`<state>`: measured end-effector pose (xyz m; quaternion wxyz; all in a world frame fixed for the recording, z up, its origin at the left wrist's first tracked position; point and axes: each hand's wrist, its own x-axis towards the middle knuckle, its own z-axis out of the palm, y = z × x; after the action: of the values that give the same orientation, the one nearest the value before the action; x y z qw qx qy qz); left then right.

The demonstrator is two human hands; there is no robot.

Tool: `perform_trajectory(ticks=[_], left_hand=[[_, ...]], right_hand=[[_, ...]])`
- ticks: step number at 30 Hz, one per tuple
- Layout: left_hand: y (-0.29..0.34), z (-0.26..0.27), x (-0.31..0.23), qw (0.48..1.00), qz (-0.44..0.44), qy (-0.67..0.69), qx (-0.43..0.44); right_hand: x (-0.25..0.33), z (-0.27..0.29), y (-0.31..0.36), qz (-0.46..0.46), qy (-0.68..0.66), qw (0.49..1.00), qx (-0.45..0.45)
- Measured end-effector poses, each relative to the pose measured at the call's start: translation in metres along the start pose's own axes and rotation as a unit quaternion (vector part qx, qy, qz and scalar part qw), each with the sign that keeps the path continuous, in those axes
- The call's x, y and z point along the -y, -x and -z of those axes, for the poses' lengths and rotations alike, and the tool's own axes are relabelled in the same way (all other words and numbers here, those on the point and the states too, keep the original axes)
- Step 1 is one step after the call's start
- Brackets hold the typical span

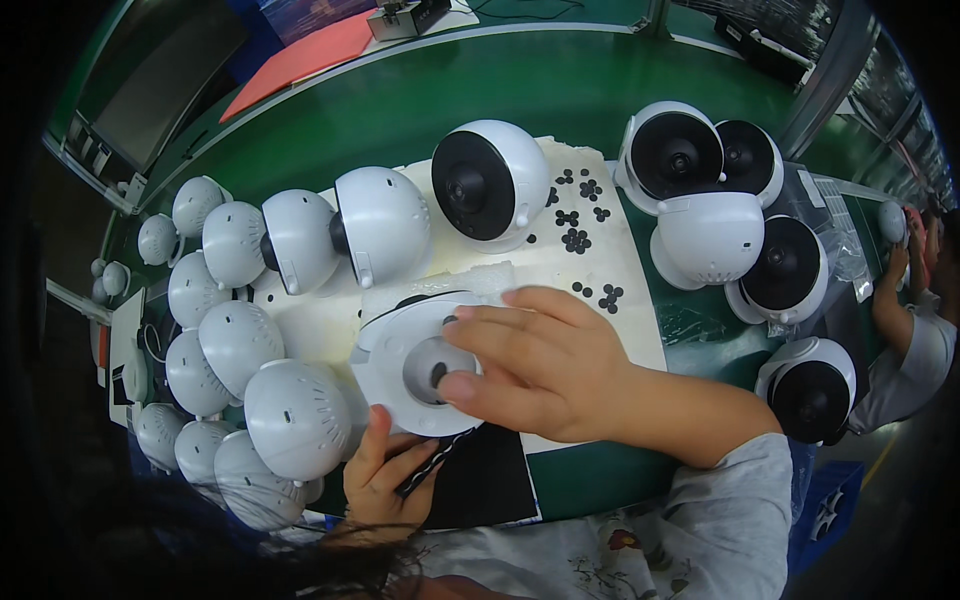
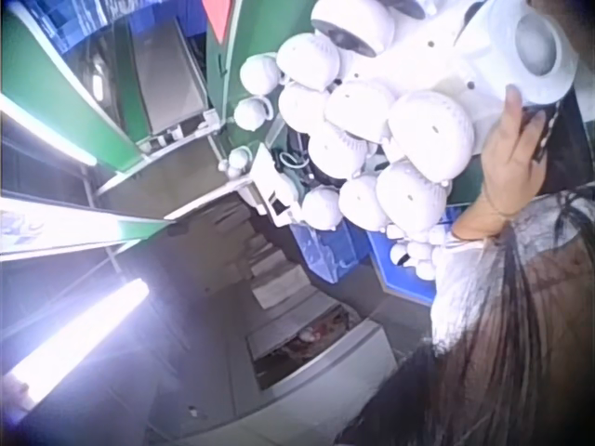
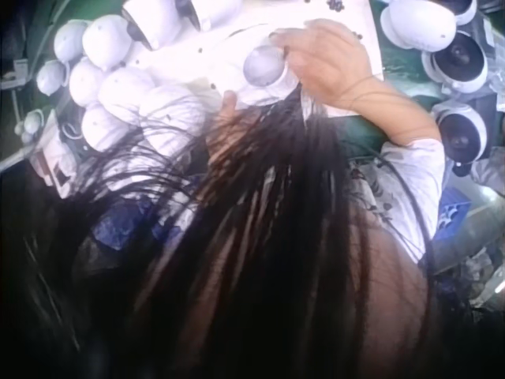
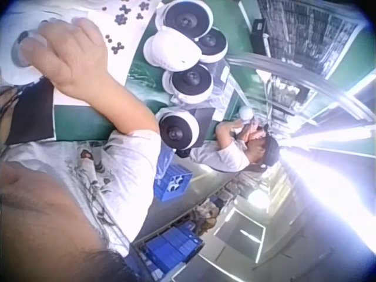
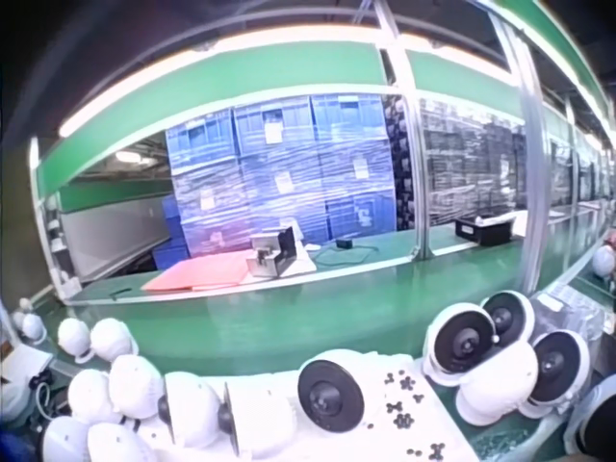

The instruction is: The person assembles white dome security cameras on a green workbench. They repeatedly pick up camera housings, peel small black circular stickers from a sheet, and apply them to the camera bodies before placing the finished units into a blue bin.

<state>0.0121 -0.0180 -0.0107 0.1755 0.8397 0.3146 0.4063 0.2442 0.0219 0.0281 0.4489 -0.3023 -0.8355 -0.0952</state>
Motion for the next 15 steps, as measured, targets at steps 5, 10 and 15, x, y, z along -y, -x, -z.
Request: perform_trajectory(ticks=[5, 10, 15], left_hand=[[0.001, 0.001, 0.001, 1.0, 0.007, -0.002, 0.004], [0.0, 0.001, 0.0, 1.0, 0.011, 0.002, -0.003], [0.0, 0.0, 0.0, 1.0, 0.016, 0.007, 0.0]], right_hand=[[0.008, 0.007, -0.026, -0.13, -0.165, 0.977, -0.016], [0.006, -0.011, -0.038, -0.195, -0.304, 0.931, 0.056], [0.006, -0.015, -0.036, -0.206, -0.305, 0.927, 0.068]])
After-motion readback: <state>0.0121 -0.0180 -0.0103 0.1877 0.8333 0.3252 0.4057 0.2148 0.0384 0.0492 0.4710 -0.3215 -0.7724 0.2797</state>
